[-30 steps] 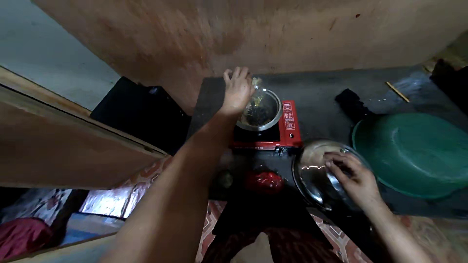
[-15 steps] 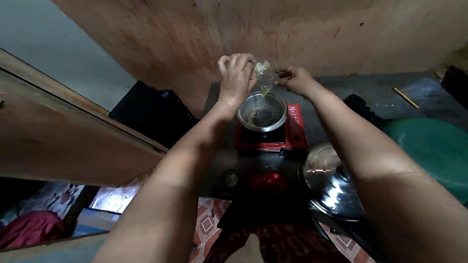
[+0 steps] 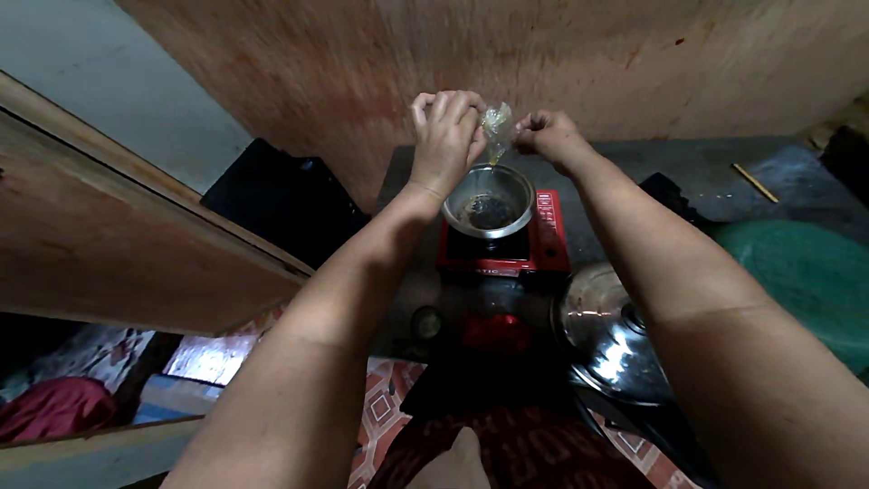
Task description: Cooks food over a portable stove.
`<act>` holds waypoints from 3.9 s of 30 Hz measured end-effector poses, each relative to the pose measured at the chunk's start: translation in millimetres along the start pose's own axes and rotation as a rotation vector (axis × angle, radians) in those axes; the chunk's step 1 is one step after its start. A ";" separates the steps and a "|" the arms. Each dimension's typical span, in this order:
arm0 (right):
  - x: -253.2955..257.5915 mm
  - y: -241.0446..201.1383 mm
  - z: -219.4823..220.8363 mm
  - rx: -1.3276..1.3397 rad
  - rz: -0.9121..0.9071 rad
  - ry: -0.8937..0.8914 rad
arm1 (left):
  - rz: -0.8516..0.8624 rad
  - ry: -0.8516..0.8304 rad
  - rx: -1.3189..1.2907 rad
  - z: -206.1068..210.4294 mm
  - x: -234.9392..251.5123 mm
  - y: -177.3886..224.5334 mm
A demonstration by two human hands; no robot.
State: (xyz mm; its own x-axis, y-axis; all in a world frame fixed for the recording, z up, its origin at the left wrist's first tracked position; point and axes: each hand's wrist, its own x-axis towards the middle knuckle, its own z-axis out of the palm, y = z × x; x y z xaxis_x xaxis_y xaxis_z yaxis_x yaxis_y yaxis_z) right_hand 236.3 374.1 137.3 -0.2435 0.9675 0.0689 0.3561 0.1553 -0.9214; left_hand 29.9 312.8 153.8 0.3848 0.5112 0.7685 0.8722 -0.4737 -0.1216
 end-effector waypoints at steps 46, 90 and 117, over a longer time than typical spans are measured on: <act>16.5 -17.2 54.6 -0.025 -0.219 0.106 | -0.003 -0.180 -0.033 -43.0 -5.3 -27.6; -21.2 60.5 46.7 -0.032 -0.204 0.107 | -0.028 -0.185 -0.204 -0.3 -39.8 -2.2; -23.8 69.3 55.7 -0.327 -0.218 0.048 | -0.560 -0.537 -0.306 6.3 -95.2 14.7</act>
State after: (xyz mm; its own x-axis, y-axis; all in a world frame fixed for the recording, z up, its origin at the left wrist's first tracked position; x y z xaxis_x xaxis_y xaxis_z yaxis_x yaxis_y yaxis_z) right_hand 216.5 350.7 50.6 -0.3053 0.9117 0.2751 0.5710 0.4064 -0.7133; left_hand 8.0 261.6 74.9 0.0776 0.9648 0.2513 0.8868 -0.1820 0.4248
